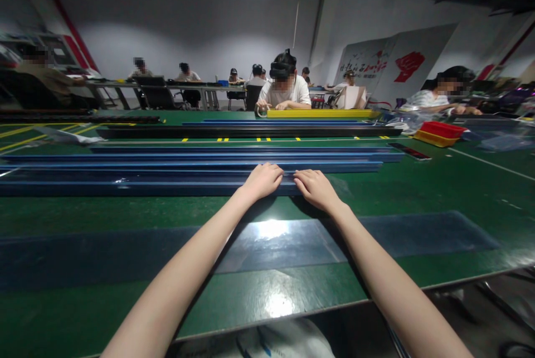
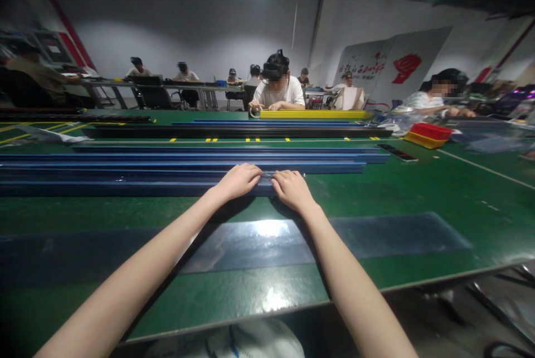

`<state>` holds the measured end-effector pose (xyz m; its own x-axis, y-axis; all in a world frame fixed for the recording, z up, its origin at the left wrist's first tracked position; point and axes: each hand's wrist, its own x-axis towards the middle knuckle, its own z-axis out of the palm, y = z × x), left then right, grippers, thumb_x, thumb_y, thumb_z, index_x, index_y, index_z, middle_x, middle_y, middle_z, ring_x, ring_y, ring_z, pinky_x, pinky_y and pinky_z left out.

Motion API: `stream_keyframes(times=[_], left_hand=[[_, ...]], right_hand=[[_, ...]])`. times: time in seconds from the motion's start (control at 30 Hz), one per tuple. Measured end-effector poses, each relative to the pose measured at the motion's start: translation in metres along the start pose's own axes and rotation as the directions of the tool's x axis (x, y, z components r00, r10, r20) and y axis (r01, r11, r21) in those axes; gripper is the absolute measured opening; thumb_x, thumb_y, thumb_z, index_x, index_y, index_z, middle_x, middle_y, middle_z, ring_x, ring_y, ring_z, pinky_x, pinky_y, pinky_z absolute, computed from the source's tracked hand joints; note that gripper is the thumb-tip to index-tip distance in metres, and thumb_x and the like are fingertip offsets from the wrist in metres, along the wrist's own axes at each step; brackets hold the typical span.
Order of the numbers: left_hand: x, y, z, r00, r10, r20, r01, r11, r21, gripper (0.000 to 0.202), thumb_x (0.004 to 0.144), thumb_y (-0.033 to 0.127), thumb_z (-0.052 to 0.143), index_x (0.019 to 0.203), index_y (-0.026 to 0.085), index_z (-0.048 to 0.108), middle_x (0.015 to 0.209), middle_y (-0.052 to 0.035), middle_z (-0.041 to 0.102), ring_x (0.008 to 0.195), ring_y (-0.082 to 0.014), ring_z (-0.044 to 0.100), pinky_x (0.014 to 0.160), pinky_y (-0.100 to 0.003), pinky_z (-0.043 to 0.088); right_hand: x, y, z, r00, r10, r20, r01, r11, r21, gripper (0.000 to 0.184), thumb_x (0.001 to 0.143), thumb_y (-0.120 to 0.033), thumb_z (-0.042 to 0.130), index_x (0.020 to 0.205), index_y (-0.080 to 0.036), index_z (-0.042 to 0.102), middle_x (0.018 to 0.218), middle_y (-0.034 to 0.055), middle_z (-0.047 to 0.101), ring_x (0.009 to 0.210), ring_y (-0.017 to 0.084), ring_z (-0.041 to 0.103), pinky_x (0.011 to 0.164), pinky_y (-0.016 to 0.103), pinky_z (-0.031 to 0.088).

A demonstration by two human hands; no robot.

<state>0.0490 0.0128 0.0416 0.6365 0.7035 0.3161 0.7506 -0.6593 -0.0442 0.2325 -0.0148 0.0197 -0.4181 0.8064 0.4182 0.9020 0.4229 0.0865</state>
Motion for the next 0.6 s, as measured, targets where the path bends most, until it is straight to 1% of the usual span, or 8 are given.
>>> stream_keyframes(times=[0.07, 0.13, 0.27, 0.4, 0.6], left_hand=[[0.0, -0.002, 0.003, 0.997, 0.075, 0.007, -0.075, 0.997, -0.026, 0.032, 0.089, 0.026, 0.034, 0.108, 0.019, 0.059, 0.111, -0.0045, 0.062, 0.103, -0.0182, 0.053, 0.089, -0.029, 0.04], [0.001, -0.003, 0.004, 0.996, 0.089, 0.014, -0.088, 0.996, -0.032, 0.033, 0.09, 0.027, 0.034, 0.111, 0.019, 0.058, 0.111, -0.0045, 0.062, 0.104, -0.0187, 0.053, 0.089, -0.03, 0.04], [0.0, -0.004, 0.002, 0.998, 0.064, 0.03, -0.063, 0.998, -0.017, 0.033, 0.09, 0.029, 0.032, 0.109, 0.021, 0.059, 0.109, -0.0043, 0.064, 0.101, -0.0194, 0.056, 0.084, -0.03, 0.043], [0.0, -0.003, -0.002, 1.0, 0.015, 0.027, -0.016, 1.0, 0.026, 0.033, 0.09, 0.028, 0.032, 0.1, 0.021, 0.062, 0.102, -0.0043, 0.065, 0.095, -0.02, 0.058, 0.079, -0.029, 0.043], [-0.002, -0.002, -0.007, 0.996, -0.088, 0.008, 0.087, 0.991, 0.097, 0.033, 0.089, 0.027, 0.032, 0.09, 0.019, 0.063, 0.093, -0.0062, 0.066, 0.089, -0.0212, 0.058, 0.074, -0.031, 0.043]], right_hand=[[0.0, 0.001, 0.0, 1.0, -0.02, -0.001, 0.02, 1.0, 0.019, 0.034, 0.092, -0.029, 0.03, 0.104, -0.017, 0.06, 0.113, 0.0067, 0.062, 0.103, 0.017, 0.053, 0.085, 0.029, 0.031], [-0.001, 0.004, -0.002, 1.0, -0.01, 0.003, 0.009, 1.0, 0.022, 0.034, 0.092, -0.029, 0.03, 0.103, -0.018, 0.061, 0.111, 0.0064, 0.063, 0.102, 0.017, 0.054, 0.085, 0.029, 0.031], [-0.003, 0.012, -0.007, 0.998, 0.063, 0.0, -0.063, 0.998, -0.028, 0.033, 0.092, -0.029, 0.031, 0.099, -0.018, 0.061, 0.105, 0.0068, 0.065, 0.097, 0.018, 0.055, 0.082, 0.029, 0.031], [-0.004, 0.016, -0.009, 0.988, 0.153, -0.024, -0.154, 0.984, -0.09, 0.028, 0.09, -0.026, 0.033, 0.095, -0.017, 0.059, 0.098, 0.0085, 0.066, 0.093, 0.019, 0.056, 0.08, 0.029, 0.03], [-0.005, 0.015, -0.01, 0.98, 0.196, -0.031, -0.199, 0.973, -0.119, 0.025, 0.09, -0.027, 0.033, 0.09, -0.018, 0.057, 0.089, 0.0071, 0.066, 0.085, 0.018, 0.057, 0.076, 0.028, 0.03]])
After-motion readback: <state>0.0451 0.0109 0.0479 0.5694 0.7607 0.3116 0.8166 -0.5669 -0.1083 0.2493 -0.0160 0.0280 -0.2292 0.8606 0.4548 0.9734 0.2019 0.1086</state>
